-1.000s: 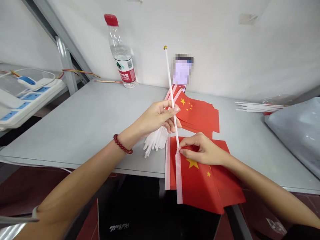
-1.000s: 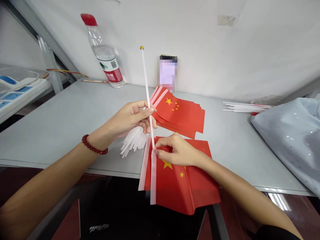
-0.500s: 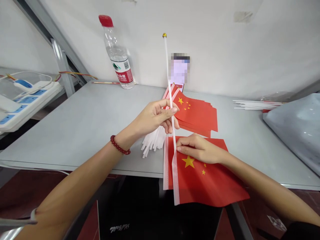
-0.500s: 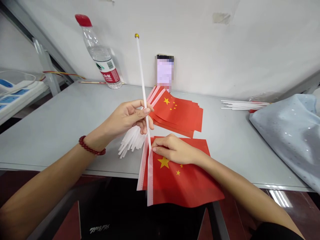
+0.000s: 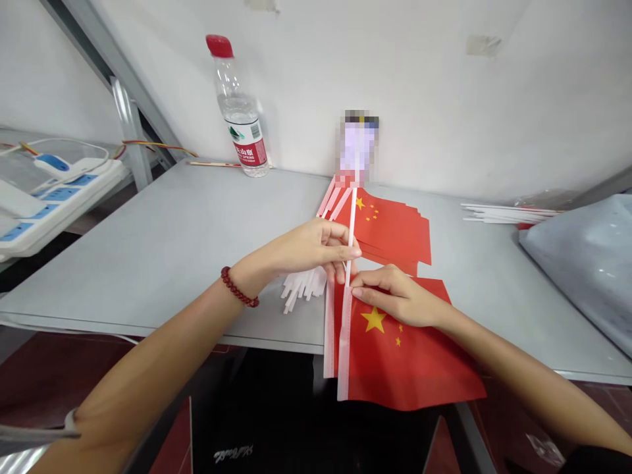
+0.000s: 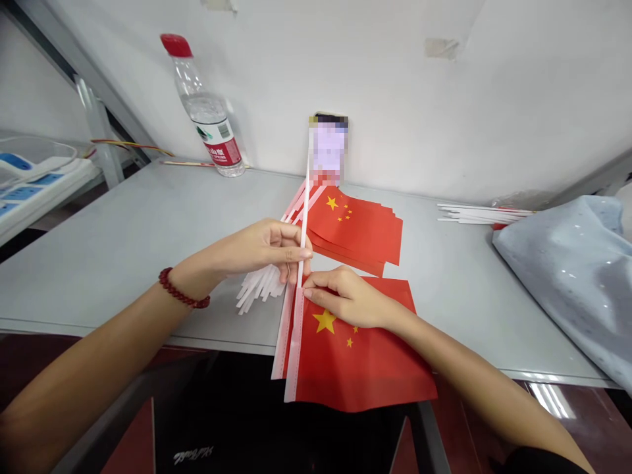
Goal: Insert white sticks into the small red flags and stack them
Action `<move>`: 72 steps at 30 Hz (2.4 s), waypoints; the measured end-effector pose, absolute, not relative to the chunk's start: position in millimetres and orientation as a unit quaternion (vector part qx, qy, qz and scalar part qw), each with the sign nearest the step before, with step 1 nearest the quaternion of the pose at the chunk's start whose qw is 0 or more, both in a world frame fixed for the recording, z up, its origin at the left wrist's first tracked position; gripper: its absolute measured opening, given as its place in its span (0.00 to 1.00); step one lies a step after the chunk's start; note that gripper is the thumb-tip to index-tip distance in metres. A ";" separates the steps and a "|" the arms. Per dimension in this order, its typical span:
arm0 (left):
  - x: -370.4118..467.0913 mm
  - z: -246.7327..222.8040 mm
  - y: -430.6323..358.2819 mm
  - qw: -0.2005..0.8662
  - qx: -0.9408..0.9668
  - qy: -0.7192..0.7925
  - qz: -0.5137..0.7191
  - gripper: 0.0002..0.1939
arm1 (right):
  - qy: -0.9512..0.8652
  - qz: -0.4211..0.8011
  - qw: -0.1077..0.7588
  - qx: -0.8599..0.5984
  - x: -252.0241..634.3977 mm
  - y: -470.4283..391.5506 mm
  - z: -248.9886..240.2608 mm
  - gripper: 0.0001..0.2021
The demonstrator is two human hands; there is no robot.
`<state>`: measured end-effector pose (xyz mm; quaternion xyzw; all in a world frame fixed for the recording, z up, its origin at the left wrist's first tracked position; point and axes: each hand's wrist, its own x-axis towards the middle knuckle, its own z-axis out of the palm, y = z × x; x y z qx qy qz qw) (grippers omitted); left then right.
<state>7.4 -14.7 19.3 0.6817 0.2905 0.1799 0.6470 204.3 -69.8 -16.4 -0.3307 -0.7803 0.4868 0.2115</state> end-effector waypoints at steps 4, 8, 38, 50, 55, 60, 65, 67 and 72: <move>7.7 18.3 -13.4 0.667 0.643 0.291 0.239 0.07 | -0.782 0.486 0.206 -0.331 205.0 -68.7 -14.9 0.15; 6.1 19.3 -7.9 0.631 0.558 0.334 0.423 0.09 | -0.799 0.500 0.148 -0.299 206.1 -67.5 -12.7 0.14; 10.9 10.5 -10.0 0.512 0.698 0.354 0.353 0.20 | -0.715 0.498 0.273 -0.407 215.5 -56.9 -9.6 0.13; 7.6 18.8 -20.8 0.600 0.732 0.308 0.101 0.34 | -0.596 0.433 0.487 -0.468 226.1 -46.2 -5.6 0.11; 10.5 15.2 -24.4 0.623 0.734 0.270 0.024 0.16 | -0.491 0.351 0.619 -0.503 244.6 -35.3 0.7 0.10; 8.6 16.0 -25.4 0.614 0.730 0.293 0.066 0.14 | -0.458 0.196 0.670 -0.551 275.1 -22.1 3.8 0.07; -0.6 19.2 -15.7 0.417 0.762 0.434 0.239 0.16 | -0.566 -0.082 0.560 -0.599 278.6 -12.7 -13.7 0.22; -3.4 18.1 -10.3 0.346 0.770 0.466 0.265 0.16 | -0.628 -0.094 0.502 -0.587 269.0 -12.5 -23.2 0.24; -6.5 11.1 -1.1 0.288 0.793 0.489 0.220 0.19 | -0.796 0.002 0.336 -0.503 232.2 -28.2 -37.1 0.25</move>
